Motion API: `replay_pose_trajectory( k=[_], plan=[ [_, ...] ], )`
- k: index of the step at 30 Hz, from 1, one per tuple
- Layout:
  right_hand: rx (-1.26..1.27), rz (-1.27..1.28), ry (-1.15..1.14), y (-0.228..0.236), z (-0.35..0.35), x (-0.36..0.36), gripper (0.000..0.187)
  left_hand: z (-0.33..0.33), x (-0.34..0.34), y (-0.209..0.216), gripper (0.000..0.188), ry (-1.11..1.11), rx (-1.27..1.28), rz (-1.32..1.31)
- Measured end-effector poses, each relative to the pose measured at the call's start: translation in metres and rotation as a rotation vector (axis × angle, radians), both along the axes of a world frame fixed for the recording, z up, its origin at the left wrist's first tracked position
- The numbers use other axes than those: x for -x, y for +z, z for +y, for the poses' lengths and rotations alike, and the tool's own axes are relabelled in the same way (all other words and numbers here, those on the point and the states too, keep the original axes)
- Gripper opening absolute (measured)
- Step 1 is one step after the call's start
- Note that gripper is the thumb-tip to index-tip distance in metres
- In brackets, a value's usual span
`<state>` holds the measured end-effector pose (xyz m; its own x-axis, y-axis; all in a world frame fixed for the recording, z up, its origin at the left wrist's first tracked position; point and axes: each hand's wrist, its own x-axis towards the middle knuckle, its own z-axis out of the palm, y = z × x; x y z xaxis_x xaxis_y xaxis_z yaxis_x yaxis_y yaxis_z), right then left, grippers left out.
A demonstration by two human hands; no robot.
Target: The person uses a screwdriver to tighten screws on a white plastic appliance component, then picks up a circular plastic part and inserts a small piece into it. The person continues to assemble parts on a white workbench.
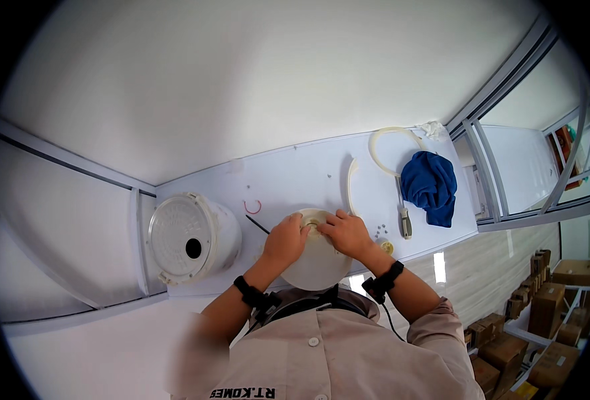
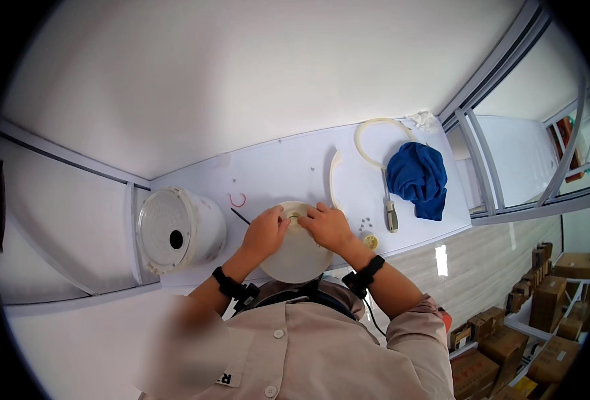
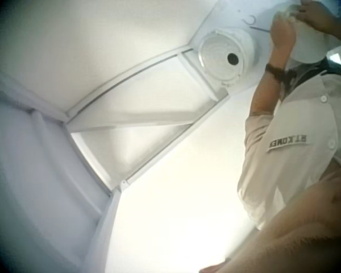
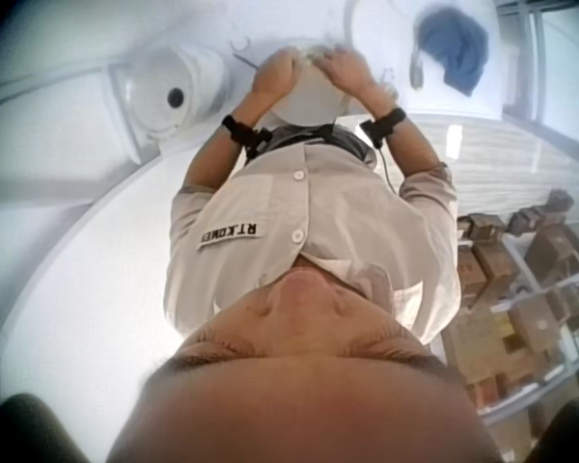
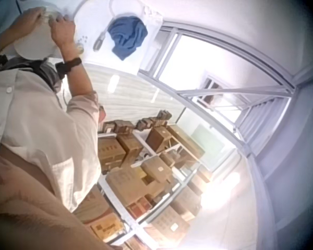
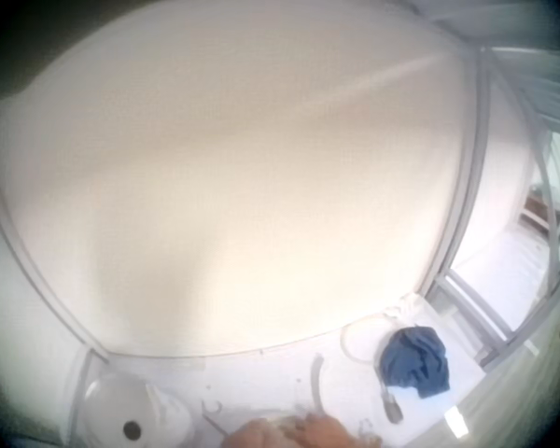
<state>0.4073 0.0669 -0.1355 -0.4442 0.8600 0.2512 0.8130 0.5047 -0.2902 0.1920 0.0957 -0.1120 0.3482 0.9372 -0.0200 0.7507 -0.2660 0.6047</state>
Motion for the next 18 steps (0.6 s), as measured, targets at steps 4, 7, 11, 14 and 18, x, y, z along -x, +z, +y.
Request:
replay_pose_trajectory(
  k=[4,7,11,14,18],
  plan=[
    [-0.007,0.037,-0.017,-0.001,-0.003,0.0,0.014,0.015,-0.01,-0.006,0.018,-0.04,0.067,0.121],
    [0.008,0.079,-0.039,-0.004,-0.006,0.002,0.015,0.021,-0.015,-0.007,0.017,-0.017,0.091,0.159],
    [0.006,0.105,-0.077,-0.005,-0.012,0.005,0.015,0.022,-0.021,-0.003,0.015,0.07,0.133,0.257],
    [0.005,0.125,-0.092,-0.001,-0.015,0.006,0.017,0.019,-0.024,-0.001,0.013,0.091,0.112,0.332],
    [0.006,0.153,-0.103,-0.003,-0.016,0.006,0.014,0.011,-0.028,-0.001,0.01,0.031,0.06,0.389]
  ],
)
